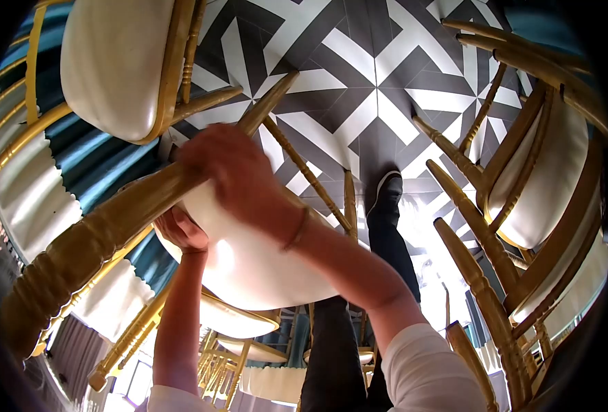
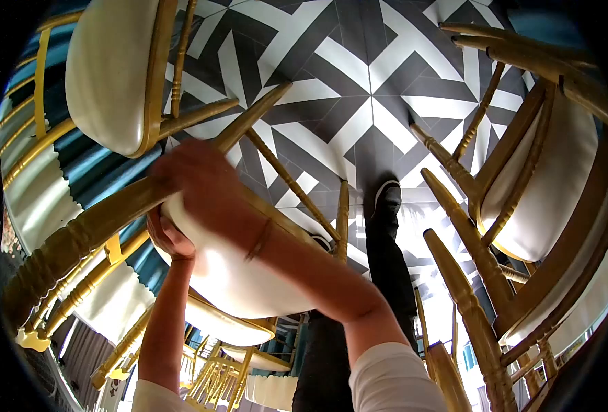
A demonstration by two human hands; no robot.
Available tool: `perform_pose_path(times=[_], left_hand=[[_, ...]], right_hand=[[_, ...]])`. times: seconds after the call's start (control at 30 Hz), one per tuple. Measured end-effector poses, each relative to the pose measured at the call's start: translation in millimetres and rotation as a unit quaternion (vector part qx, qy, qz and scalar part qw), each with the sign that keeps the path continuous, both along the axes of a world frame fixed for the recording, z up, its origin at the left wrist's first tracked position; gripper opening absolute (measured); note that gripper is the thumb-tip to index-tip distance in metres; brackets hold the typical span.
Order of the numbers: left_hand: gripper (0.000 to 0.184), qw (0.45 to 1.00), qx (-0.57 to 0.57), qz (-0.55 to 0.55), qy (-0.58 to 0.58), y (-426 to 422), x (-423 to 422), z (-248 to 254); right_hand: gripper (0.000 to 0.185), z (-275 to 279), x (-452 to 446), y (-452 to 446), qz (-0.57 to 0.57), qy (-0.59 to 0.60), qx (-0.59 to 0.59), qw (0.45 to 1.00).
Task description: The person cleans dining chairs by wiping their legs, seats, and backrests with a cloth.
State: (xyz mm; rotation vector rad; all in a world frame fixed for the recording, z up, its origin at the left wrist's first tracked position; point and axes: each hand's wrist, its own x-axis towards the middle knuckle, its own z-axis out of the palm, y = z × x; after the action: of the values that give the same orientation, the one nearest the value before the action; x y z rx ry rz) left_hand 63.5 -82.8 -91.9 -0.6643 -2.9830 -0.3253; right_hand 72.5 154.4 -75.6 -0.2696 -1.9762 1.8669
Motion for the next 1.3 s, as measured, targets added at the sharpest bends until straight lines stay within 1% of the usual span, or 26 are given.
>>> perform_pose_path(times=[0.03, 0.07, 0.1, 0.17, 0.2, 0.23, 0.3, 0.37, 0.4, 0.43, 0.47, 0.5, 0.53, 0.6, 0.73, 0.83, 0.87, 0.9, 0.93, 0.97, 1.03, 1.1, 1.13, 1.2, 1.23, 1.3], left_hand=[[0.064, 0.999, -0.01, 0.013, 0.048, 8, -2, -1], [0.062, 0.998, -0.013, -0.003, 0.059, 9, -3, -1], [0.061, 0.997, -0.015, -0.019, 0.07, 10, -4, -1], [0.06, 0.998, -0.008, -0.011, 0.06, 14, -4, 1], [0.06, 0.999, 0.0, -0.005, 0.05, 15, -2, 2], [0.06, 0.999, 0.0, -0.004, 0.048, 13, -1, 2], [0.056, 0.999, -0.012, -0.023, 0.018, 6, -1, 2], [0.057, 1.0, 0.005, 0.002, 0.003, 1, -1, -1], [0.059, 0.999, 0.025, 0.027, -0.012, 0, -1, -2], [0.059, 0.999, 0.025, 0.026, -0.012, 1, -1, -2], [0.061, 0.999, 0.031, 0.032, -0.012, 1, 0, -2], [0.062, 0.999, 0.036, 0.037, -0.012, 2, 1, -2], [0.062, 0.999, 0.036, 0.038, -0.015, 3, 1, -2], [0.059, 0.998, 0.024, 0.034, 0.039, 6, -2, -3], [0.059, 0.998, 0.033, 0.006, 0.048, 13, -2, 1], [0.059, 0.997, -0.026, -0.019, 0.076, 15, -3, 1], [0.059, 0.998, 0.001, -0.003, 0.062, 13, -3, 0], [0.059, 0.998, 0.026, 0.014, 0.047, 12, -3, 0], [0.059, 0.998, 0.025, 0.014, 0.047, 10, -3, 0], [0.059, 0.999, 0.029, 0.02, 0.04, 11, -3, 1], [0.059, 0.999, 0.03, 0.027, 0.034, 10, -3, -1], [0.06, 0.999, 0.024, 0.019, 0.043, 8, -3, -2], [0.06, 0.999, 0.022, 0.019, 0.042, 7, -3, -2], [0.057, 0.998, 0.035, 0.007, 0.046, 8, -4, -2], [0.057, 0.998, 0.035, 0.006, 0.046, 1, -5, -6], [0.053, 0.992, -0.028, -0.074, 0.103, -14, -8, -14]], right_hand=[[0.024, -13, 4, 8, 0.012, -0.097, 0.005, 0.995], [0.031, -51, 6, 10, 0.041, -0.105, -0.004, 0.994], [0.039, -61, 12, 29, 0.041, -0.059, -0.067, 0.995], [0.049, -109, 22, 47, 0.027, -0.128, -0.083, 0.988], [0.051, -157, 27, 53, -0.018, -0.148, -0.233, 0.961], [0.054, -108, 25, 78, -0.077, -0.26, -0.241, 0.932], [0.048, -129, 21, 79, -0.076, -0.172, -0.205, 0.96], [0.046, -156, 21, 53, 0.094, -0.078, -0.225, 0.967], [0.047, -153, 27, 34, 0.06, -0.016, -0.006, 0.998], [0.055, -153, 33, 20, 0.029, -0.076, 0.032, 0.996], [0.056, -146, 42, 23, 0.067, -0.136, -0.129, 0.98], [0.058, -140, 54, 30, 0.103, -0.192, -0.286, 0.933], [0.058, -139, 71, 31, 0.103, -0.194, -0.286, 0.933], [0.062, -147, 112, 27, 0.181, -0.274, -0.055, 0.943], [0.065, -143, 179, 16, 0.133, -0.192, -0.03, 0.972], [0.059, -135, 184, 19, 0.096, -0.165, 0.03, 0.981], [0.055, -135, 181, 22, 0.128, -0.255, -0.169, 0.944], [0.051, -136, 179, 23, 0.155, -0.332, -0.36, 0.858], [0.043, -142, 173, 21, 0.121, -0.309, -0.302, 0.894], [0.043, -147, 162, 23, 0.123, -0.31, -0.303, 0.893], [0.042, -152, 128, 33, -0.007, -0.211, -0.142, 0.967], [0.039, -133, 81, 53, -0.041, -0.247, -0.201, 0.947], [0.039, -138, 65, 54, -0.041, -0.248, -0.203, 0.946], [0.039, -148, 42, 51, 0.065, -0.184, -0.113, 0.974], [0.039, -149, 40, 39, 0.065, -0.185, -0.113, 0.974], [0.039, -152, 50, 14, 0.047, -0.117, -0.094, 0.988]])
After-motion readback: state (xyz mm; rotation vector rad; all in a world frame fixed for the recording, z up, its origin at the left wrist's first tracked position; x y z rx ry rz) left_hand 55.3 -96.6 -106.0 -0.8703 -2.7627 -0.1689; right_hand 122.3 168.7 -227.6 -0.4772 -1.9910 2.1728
